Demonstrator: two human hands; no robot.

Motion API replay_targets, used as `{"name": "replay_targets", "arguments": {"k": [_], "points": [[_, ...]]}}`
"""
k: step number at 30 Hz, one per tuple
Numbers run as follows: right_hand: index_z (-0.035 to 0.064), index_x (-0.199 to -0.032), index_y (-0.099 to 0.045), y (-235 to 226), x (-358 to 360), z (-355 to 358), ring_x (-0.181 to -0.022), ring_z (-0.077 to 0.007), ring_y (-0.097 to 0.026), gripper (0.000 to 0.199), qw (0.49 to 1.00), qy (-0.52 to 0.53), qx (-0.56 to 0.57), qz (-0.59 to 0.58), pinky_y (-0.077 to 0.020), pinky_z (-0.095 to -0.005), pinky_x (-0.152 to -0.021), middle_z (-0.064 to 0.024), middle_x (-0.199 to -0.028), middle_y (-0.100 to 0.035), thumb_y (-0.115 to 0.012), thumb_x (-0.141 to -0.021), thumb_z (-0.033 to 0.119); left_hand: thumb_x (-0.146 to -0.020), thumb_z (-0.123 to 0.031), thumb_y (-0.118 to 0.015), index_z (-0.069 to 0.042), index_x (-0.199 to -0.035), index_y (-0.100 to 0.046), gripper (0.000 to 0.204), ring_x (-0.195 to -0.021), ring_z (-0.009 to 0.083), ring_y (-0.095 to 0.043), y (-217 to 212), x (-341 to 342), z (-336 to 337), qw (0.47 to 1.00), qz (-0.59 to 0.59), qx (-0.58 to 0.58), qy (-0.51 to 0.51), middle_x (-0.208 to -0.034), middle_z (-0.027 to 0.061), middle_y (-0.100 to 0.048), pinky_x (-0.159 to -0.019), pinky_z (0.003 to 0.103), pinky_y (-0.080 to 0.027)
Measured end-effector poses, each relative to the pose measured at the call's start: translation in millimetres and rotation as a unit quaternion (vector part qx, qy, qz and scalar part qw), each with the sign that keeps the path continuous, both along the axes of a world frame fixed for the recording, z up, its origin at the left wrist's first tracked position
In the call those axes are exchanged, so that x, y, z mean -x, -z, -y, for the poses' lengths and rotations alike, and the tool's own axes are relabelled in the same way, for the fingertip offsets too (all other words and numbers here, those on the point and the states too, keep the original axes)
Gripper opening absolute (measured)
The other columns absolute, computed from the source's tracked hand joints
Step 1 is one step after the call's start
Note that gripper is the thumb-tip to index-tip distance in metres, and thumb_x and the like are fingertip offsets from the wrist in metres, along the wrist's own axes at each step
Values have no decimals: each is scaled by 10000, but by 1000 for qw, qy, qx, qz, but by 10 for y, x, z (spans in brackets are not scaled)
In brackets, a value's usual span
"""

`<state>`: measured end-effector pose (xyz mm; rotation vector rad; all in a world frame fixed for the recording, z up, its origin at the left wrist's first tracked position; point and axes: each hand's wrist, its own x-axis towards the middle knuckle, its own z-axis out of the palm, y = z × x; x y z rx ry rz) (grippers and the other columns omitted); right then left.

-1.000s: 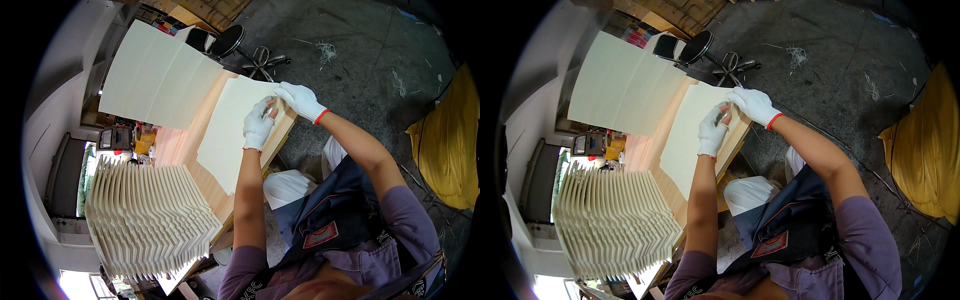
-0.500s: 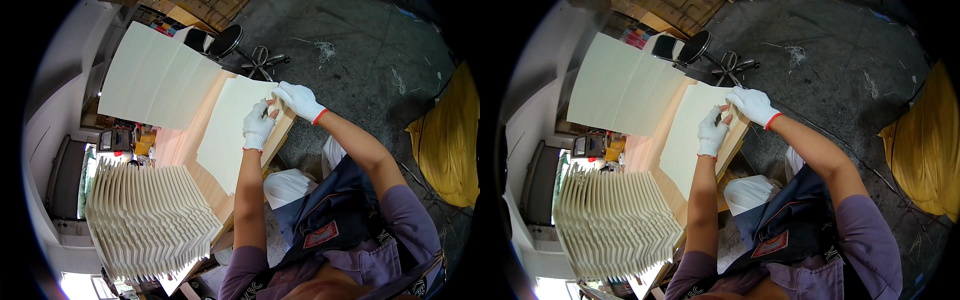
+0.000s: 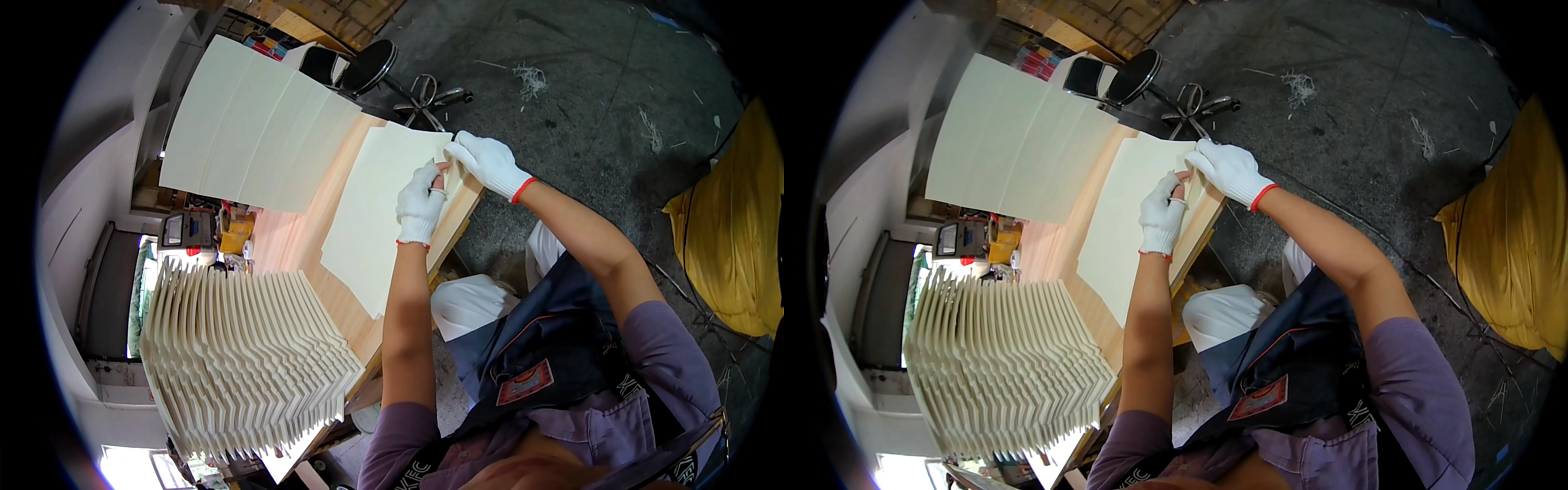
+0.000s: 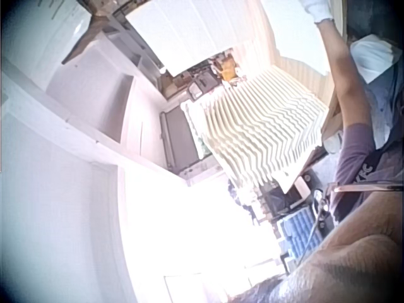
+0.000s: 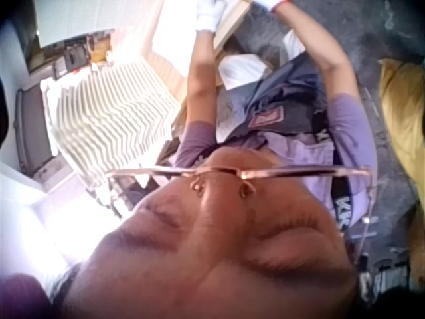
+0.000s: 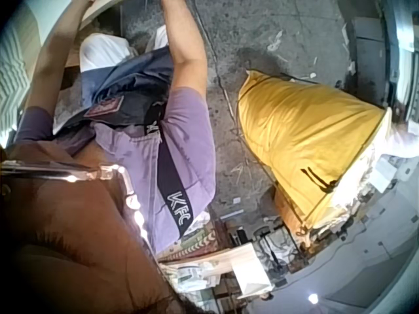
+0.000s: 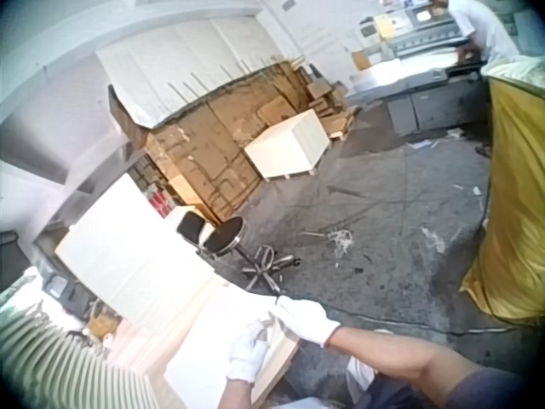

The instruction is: The person repeatedly picks up a white rectangular board from a stack, sands the edges with a small sanding block, and places the board back on the stack. This process is repeated for multiple boards in a workshop setting.

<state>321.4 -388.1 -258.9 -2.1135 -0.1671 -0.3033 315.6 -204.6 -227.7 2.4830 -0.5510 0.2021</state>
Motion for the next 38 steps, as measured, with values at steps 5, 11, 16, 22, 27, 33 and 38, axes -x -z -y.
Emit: {"name": "replay_targets", "arguments": {"k": [5, 11, 16, 22, 27, 33, 38], "points": [[112, -990, -548, 37, -17, -11, -812, -375, -648, 350, 1000, 0, 2, 6, -484, -476, -716, -185, -849, -662, -405, -984, 432, -858, -158, -697, -139, -1150, -691, 293, -876, 188, -631, -54, 51, 49, 1000, -1, -9, -13, -946, 96, -686, -833, 300, -491], [114, -950, -533, 86, -26, -29, -741, -360, -628, 339, 999, 14, -11, 31, -457, -460, -659, -167, -767, -624, -431, -989, 435, -855, -172, -707, -151, -1161, -693, 308, -843, 185, -625, -75, 38, 50, 1000, -18, -12, -11, -935, 95, -682, -821, 293, -493], [114, -940, -536, 31, -6, -44, -750, -358, -630, 352, 999, 12, -27, 15, -456, -457, -666, -167, -775, -627, -435, -986, 448, -845, -209, -711, -217, -1161, -690, 317, -759, 237, -635, 24, -13, -7, 998, 58, 4, 23, -899, 66, -633, -702, 335, -509], [112, -973, -542, 2, 14, -15, -817, -368, -650, 365, 1000, 3, -13, 0, -482, -474, -715, -182, -845, -663, -413, -979, 454, -815, -211, -741, -227, -1196, -680, 386, -789, 231, -643, -2, 10, 2, 998, 59, -16, 24, -929, 80, -640, -739, 325, -513], [114, -978, -543, -5, 16, -13, -821, -368, -651, 367, 1000, 0, -12, 1, -482, -471, -719, -182, -843, -662, -408, -980, 456, -801, -218, -755, -234, -1207, -673, 415, -829, 233, -655, 18, -6, -9, 997, 67, -20, 27, -974, 86, -650, -770, 314, -524], [111, -961, -538, 53, -1, 3, -798, -367, -647, 376, 999, -8, -24, 23, -474, -476, -702, -180, -827, -657, -417, -978, 467, -871, -137, -658, -191, -1248, -659, 381, -1034, 258, -664, -72, 47, 42, 1000, -21, 7, -11, -1114, 153, -682, -897, 324, -494], [112, -955, -529, 17, 12, -2, -786, -365, -645, 386, 1000, -5, -30, -3, -468, -478, -695, -177, -808, -652, -446, -969, 489, -913, -100, -575, -186, -1284, -630, 385, -991, 255, -678, -138, 107, 93, 999, -1, -7, -37, -1083, 168, -687, -881, 320, -499]]}}
